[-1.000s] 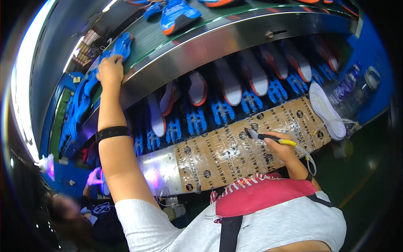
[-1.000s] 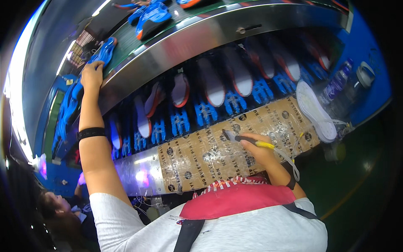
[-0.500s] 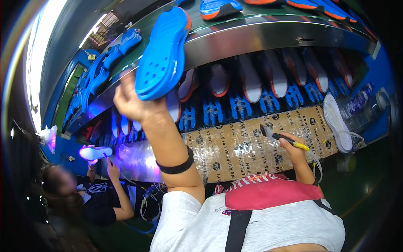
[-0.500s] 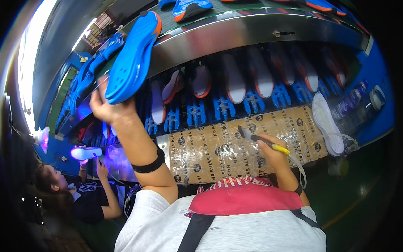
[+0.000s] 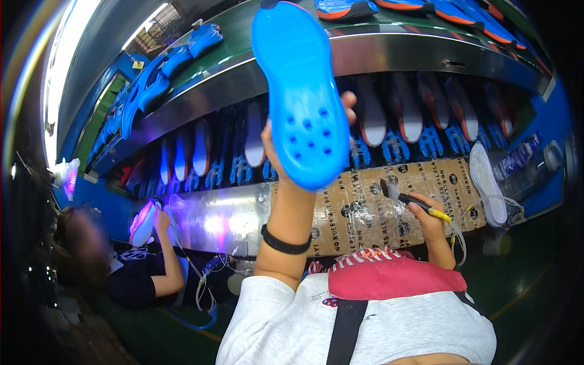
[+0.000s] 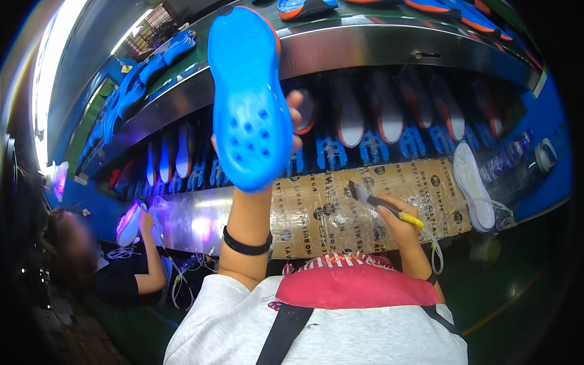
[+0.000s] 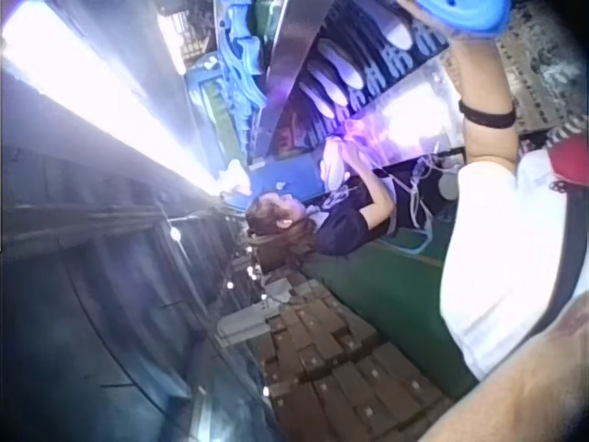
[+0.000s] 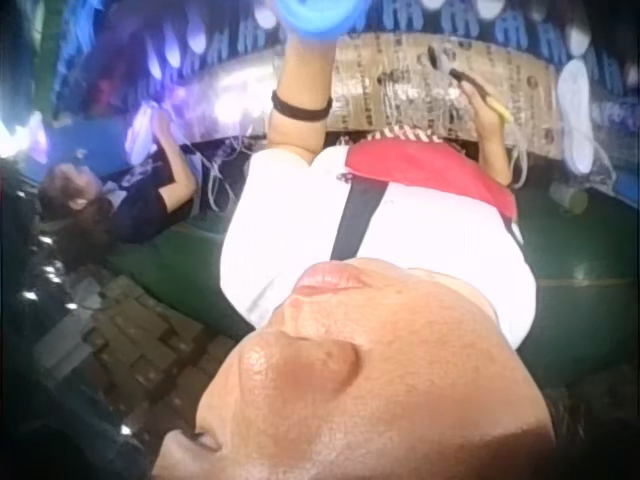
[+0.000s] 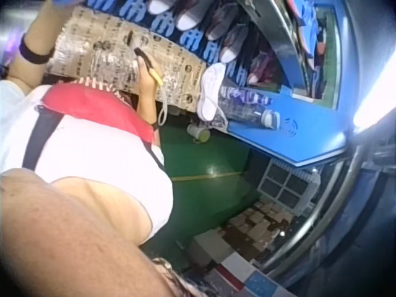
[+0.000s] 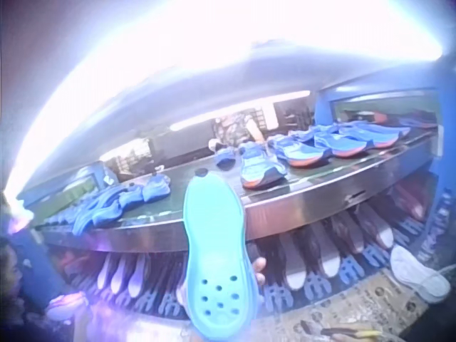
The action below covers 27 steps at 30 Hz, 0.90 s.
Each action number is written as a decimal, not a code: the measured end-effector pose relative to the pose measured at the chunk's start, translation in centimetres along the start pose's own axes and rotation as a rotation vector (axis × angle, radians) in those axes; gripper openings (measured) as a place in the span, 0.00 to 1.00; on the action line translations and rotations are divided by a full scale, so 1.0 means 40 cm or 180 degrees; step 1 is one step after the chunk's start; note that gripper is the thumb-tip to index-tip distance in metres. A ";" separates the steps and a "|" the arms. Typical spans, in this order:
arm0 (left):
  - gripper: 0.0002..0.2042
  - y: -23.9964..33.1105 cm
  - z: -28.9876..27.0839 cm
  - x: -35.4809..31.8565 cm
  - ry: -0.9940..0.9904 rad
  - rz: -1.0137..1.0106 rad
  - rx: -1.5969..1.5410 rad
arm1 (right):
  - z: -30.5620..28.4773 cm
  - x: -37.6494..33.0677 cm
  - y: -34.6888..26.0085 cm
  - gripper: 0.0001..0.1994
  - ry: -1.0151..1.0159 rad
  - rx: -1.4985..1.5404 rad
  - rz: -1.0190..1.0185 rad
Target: Applying glue or chemical treatment to the bottom of shoe soles using a brush applicator.
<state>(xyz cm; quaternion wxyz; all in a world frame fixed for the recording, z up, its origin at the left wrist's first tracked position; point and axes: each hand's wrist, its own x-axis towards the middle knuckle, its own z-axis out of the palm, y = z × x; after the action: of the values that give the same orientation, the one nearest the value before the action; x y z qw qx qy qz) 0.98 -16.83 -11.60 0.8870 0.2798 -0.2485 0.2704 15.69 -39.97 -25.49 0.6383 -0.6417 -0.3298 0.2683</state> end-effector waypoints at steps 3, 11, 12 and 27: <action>0.35 -0.044 -0.020 -0.096 0.0605 -0.0398 -0.0352 | -0.003 -0.005 0.010 0.14 0.0064 0.0046 0.0087; 0.34 -0.112 -0.123 -0.266 0.1627 -0.0760 -0.0180 | -0.007 0.013 -0.020 0.10 0.0669 0.0551 -0.0200; 0.35 -0.126 -0.135 -0.283 0.1849 -0.0758 -0.0265 | -0.006 0.013 -0.029 0.10 0.0585 0.0570 -0.0314; 0.34 -0.244 -0.125 -0.359 0.2468 -0.1409 0.0302 | 0.189 0.113 -0.194 0.10 0.0164 -0.1070 -0.2997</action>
<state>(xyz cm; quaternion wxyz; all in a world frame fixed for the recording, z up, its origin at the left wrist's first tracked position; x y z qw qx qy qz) -2.03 -25.38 -27.24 0.9373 0.2445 0.1808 0.1701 12.15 -31.91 -17.71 0.5859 -0.5236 -0.6065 -0.1217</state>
